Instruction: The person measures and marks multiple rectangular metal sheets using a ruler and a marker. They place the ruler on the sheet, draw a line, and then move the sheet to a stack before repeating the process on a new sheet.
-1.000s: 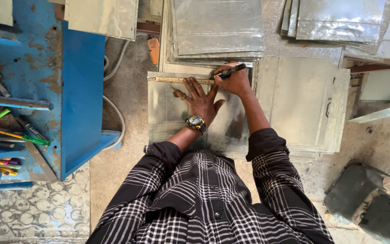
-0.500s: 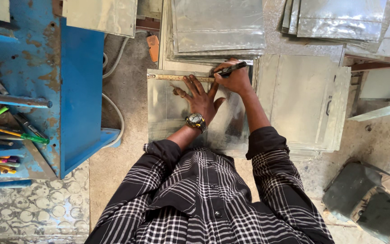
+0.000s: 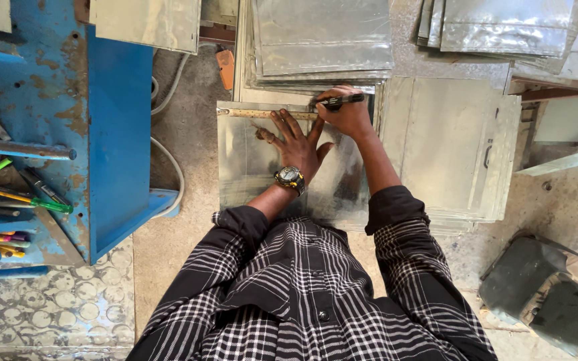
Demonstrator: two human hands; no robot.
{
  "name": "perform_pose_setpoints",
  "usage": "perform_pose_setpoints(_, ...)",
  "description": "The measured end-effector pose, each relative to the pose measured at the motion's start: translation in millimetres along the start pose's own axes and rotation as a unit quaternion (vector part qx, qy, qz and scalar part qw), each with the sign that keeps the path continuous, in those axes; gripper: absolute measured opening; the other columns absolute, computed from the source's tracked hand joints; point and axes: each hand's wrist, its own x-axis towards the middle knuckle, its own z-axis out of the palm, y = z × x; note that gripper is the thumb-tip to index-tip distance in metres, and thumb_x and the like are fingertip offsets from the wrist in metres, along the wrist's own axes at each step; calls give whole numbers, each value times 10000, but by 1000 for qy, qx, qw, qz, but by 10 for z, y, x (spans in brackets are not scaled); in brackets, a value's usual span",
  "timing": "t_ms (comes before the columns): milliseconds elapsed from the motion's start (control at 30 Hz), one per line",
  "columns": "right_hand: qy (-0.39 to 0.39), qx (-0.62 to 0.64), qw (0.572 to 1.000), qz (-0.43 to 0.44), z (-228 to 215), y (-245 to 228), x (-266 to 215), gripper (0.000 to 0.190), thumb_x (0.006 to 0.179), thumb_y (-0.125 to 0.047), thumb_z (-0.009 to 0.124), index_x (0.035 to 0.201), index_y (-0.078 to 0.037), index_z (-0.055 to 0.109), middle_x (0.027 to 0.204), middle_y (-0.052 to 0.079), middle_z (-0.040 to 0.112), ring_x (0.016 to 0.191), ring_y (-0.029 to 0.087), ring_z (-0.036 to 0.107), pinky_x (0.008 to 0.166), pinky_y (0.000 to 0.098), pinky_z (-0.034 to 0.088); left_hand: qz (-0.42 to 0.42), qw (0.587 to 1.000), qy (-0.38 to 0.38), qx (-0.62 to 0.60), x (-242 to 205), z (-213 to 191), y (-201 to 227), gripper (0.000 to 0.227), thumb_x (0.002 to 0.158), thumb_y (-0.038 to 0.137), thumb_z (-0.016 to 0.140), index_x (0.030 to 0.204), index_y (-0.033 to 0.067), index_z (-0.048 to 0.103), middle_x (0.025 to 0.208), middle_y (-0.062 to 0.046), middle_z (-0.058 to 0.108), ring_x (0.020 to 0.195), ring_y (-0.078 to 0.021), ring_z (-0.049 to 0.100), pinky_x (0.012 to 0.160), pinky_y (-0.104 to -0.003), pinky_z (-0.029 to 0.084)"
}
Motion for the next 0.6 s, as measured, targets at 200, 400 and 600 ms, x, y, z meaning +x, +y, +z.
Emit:
perform_pose_setpoints(200, 7, -13, 1000, -11, 25, 6, -28, 169, 768, -212, 823, 903, -117, 788, 914, 78, 755, 912, 297, 690, 872, 424, 546, 3, 1000, -10, 6, -3, -17, -9, 801, 946, 756, 427, 1627, 410, 185, 1587, -452, 129, 1452, -686, 60, 1034, -898, 119)
perform_pose_setpoints(400, -11, -7, 1000, -3, 33, 47, -37, 185, 753, -225, 826, 903, -123, 788, 923, 76, 760, 917, 306, 674, 864, 422, 544, -1, 1000, -9, 8, -2, -19, -6, 802, 944, 756, 430, 1625, 412, 186, 1595, -443, 129, 1459, -677, 59, 1041, -897, 114)
perform_pose_setpoints(600, 10, 9, 1000, 6, 18, 2, -25, 176, 820, -232, 825, 951, -120, 790, 950, 84, 754, 951, 295, 702, 907, 420, 544, 0, 1000, -9, 0, 2, -30, -4, 806, 950, 748, 442, 1630, 394, 193, 1586, -462, 132, 1451, -693, 61, 1023, -898, 113)
